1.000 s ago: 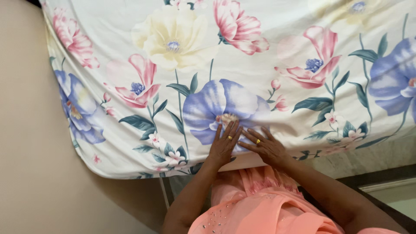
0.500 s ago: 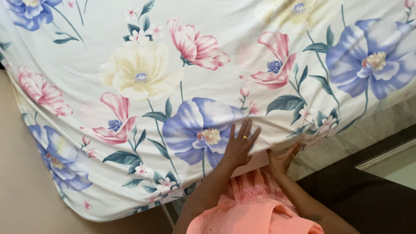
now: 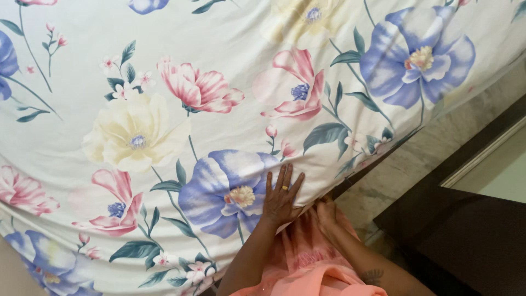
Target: The person tucks the edges of a floral patterned bedsheet under the mattress of a wooden bed by hand, smoothing the surface while moving around the perimeter.
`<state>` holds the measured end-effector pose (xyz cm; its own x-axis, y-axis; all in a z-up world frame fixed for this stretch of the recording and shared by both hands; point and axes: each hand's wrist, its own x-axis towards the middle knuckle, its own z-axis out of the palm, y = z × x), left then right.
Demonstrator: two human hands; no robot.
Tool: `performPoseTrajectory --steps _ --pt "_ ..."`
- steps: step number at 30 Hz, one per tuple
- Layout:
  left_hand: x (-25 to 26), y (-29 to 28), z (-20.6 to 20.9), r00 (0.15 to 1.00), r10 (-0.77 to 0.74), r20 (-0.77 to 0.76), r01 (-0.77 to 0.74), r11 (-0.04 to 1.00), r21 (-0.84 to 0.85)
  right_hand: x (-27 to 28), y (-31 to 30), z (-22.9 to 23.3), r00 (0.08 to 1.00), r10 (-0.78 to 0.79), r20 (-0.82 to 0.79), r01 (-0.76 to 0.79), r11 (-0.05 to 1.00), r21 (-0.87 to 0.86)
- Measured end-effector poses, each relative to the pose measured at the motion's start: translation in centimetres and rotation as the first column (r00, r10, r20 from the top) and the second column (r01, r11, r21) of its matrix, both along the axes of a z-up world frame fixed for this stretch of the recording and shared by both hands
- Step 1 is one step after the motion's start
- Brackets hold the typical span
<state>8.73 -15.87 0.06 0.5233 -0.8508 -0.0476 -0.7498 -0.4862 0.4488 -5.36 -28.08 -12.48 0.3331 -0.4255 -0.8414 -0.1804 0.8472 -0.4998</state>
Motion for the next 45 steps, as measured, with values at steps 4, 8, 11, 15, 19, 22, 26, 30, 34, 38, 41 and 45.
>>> performPoseTrajectory --steps 4,8,11,15,19,22,26,30,34,38,41,45 --pt "-0.2 0.0 0.8 1.0 -0.012 -0.01 0.012 1.0 -0.016 0.9 -3.2 0.3 0.978 -0.175 0.117 0.159 0.978 0.135" --pt "-0.2 -0.8 1.7 0.997 -0.038 0.073 0.039 0.999 -0.009 4.1 -10.9 -0.5 0.931 -0.246 0.27 0.204 0.964 0.173" --pt "0.7 -3.8 2.3 0.992 -0.113 0.048 0.114 0.993 -0.026 6.3 -14.3 -0.9 0.866 -0.331 0.374 0.332 0.941 0.065" --pt "1.4 -9.6 2.7 0.979 -0.195 -0.065 0.199 0.978 0.06 8.0 -16.0 1.5 0.922 -0.344 0.179 0.38 0.895 -0.236" --pt "0.6 -14.0 1.5 0.939 -0.316 0.138 0.285 0.936 0.205 7.6 -16.6 3.2 0.985 -0.174 -0.018 0.167 0.965 -0.203" --pt "0.6 -15.6 0.6 0.933 -0.332 0.141 0.318 0.941 0.116 7.5 -17.8 1.6 0.987 -0.097 -0.127 0.045 0.932 -0.36" --pt "1.8 -18.1 -0.2 0.951 -0.301 -0.077 0.301 0.954 -0.003 6.8 -19.8 -0.2 0.965 0.035 -0.262 -0.232 0.586 -0.776" --pt "1.1 -21.8 -0.2 0.937 -0.327 0.122 0.267 0.897 0.351 6.9 -21.4 1.2 0.872 0.161 -0.463 -0.49 0.307 -0.816" --pt "0.6 -22.6 0.0 0.878 -0.393 0.273 0.292 0.892 0.345 5.6 -23.0 3.0 0.839 0.301 -0.454 -0.544 0.418 -0.727" --pt "3.1 -22.8 -0.2 0.926 -0.376 -0.019 0.377 0.924 0.061 4.6 -24.4 2.4 0.961 0.159 -0.228 -0.276 0.635 -0.721" --pt "3.4 -23.0 -0.7 0.94 -0.333 0.072 0.334 0.942 -0.001 4.5 -24.7 -0.5 0.994 -0.055 -0.089 0.028 0.959 -0.281" --pt "3.4 -23.6 -0.3 0.957 -0.27 0.105 0.273 0.962 -0.015 5.2 -24.6 -3.3 0.944 -0.29 0.158 0.26 0.947 0.187"
